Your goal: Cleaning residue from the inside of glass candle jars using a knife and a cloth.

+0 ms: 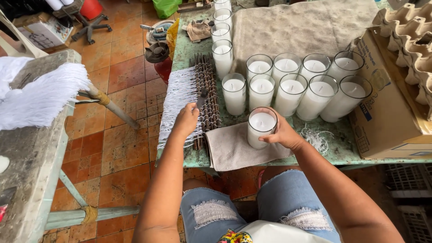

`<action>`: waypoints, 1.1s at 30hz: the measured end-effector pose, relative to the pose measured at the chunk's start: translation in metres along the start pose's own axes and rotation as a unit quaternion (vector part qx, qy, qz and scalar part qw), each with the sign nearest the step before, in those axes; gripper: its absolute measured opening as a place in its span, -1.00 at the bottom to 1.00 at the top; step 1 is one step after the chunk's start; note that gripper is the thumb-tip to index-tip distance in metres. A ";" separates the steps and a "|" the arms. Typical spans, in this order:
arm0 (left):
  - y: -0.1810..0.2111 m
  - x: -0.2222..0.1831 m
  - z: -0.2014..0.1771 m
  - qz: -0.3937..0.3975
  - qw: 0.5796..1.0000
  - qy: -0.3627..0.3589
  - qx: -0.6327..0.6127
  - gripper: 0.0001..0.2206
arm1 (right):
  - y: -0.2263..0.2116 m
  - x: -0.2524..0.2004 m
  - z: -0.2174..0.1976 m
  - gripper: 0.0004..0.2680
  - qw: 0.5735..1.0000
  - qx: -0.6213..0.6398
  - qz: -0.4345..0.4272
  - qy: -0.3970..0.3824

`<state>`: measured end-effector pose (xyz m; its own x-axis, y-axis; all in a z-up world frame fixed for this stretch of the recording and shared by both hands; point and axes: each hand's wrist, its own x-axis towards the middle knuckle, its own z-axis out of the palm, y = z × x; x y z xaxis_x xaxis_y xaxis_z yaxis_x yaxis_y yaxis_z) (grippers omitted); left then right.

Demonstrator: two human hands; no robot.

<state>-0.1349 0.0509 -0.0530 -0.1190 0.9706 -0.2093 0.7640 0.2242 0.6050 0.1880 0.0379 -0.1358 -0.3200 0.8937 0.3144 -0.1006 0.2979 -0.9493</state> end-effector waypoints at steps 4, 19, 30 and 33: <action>-0.023 0.014 0.047 0.028 0.998 0.030 0.054 -0.59 | -0.002 -0.001 0.002 -0.29 1.000 -0.011 -0.006 -0.006; -0.048 -0.088 0.099 0.000 0.989 0.108 0.101 -0.70 | 0.053 -0.054 0.016 -0.29 0.993 -0.006 -0.002 0.117; -0.061 -0.091 0.104 0.018 0.871 0.111 -0.478 -0.94 | -0.023 -0.139 -0.003 -0.44 0.968 0.067 0.023 0.239; -0.061 -0.108 0.068 0.014 0.723 0.078 -0.686 -0.93 | -0.055 -0.139 0.016 -0.52 0.967 0.081 0.033 0.241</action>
<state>-0.1258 -0.0736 -0.1195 -0.2683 0.9504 -0.1575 -0.5690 -0.0244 0.8220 0.2230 -0.1084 -0.1270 0.1411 0.9731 0.1820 -0.2543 0.2133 -0.9433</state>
